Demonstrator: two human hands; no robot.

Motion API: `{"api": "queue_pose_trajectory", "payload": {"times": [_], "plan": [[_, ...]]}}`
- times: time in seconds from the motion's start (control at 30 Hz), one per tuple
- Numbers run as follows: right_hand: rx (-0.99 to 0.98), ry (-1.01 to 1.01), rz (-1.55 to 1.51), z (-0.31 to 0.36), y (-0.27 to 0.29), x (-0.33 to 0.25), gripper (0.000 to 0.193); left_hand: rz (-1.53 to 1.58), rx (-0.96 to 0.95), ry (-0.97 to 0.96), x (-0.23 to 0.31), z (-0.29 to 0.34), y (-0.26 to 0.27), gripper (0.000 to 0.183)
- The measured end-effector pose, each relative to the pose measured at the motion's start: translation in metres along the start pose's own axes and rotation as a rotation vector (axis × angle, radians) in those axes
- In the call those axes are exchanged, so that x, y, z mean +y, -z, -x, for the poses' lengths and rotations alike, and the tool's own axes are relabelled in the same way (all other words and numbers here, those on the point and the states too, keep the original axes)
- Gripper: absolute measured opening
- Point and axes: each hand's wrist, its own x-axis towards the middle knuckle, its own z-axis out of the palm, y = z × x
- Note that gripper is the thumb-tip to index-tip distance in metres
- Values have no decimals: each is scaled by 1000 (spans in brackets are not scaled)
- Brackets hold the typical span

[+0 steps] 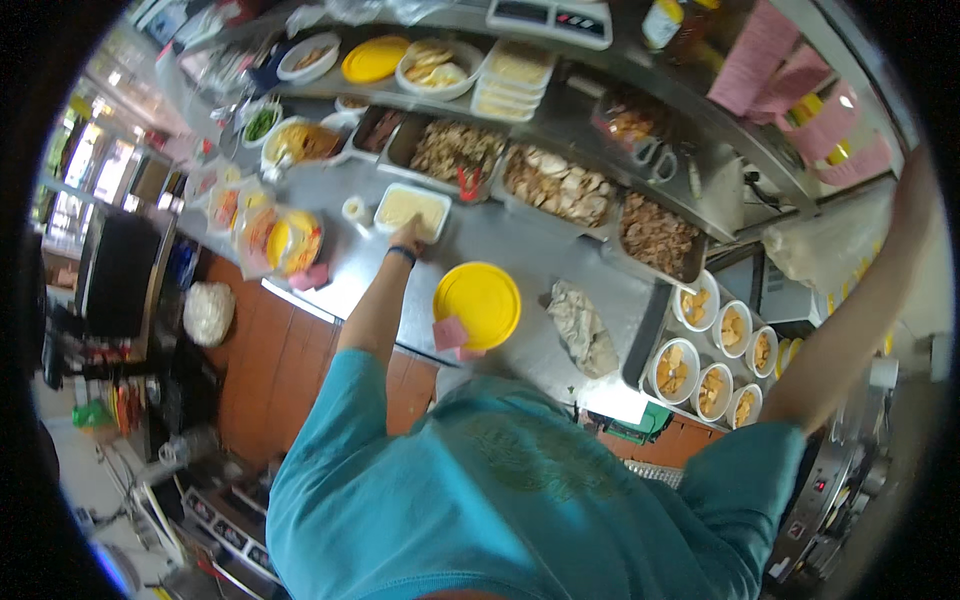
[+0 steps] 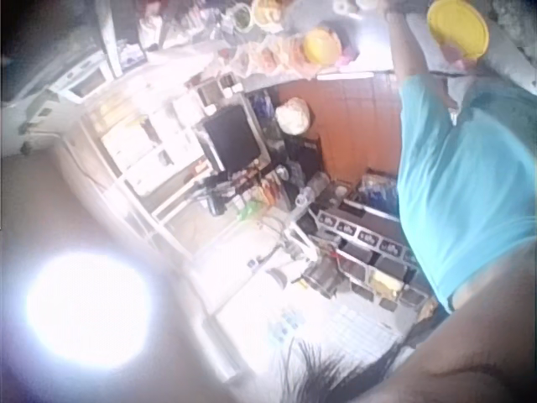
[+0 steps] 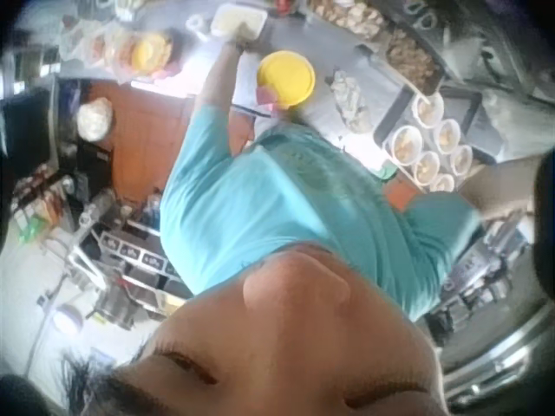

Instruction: The person assembles a noodle bowl by placing noodles, meat, and broth into a disposable container, then adds chopped green onions and closes the lid. The person handles multiple ingredients and uses tongs and a ladle to transfer items.

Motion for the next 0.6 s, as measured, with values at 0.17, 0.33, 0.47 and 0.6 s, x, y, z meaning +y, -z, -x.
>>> {"api": "queue_pose_trajectory", "payload": {"times": [0.17, 0.33, 0.47, 0.6], "plan": [[-226, -597, -311, 217, -34, -36, 18, 203, -86, -408, 15, 52, 17, 24], [-352, -925, -346, 350, -83, -43, 23, 200, -38, -487, 67, 193, 49, 28], [-239, -1030, -723, 383, -132, -65, 56, 215, -411, -475, 66, 318, 19, 47], [-312, -832, -776, 370, -148, -61, 91, 108, -686, -263, 40, 416, -38, 41]]}}
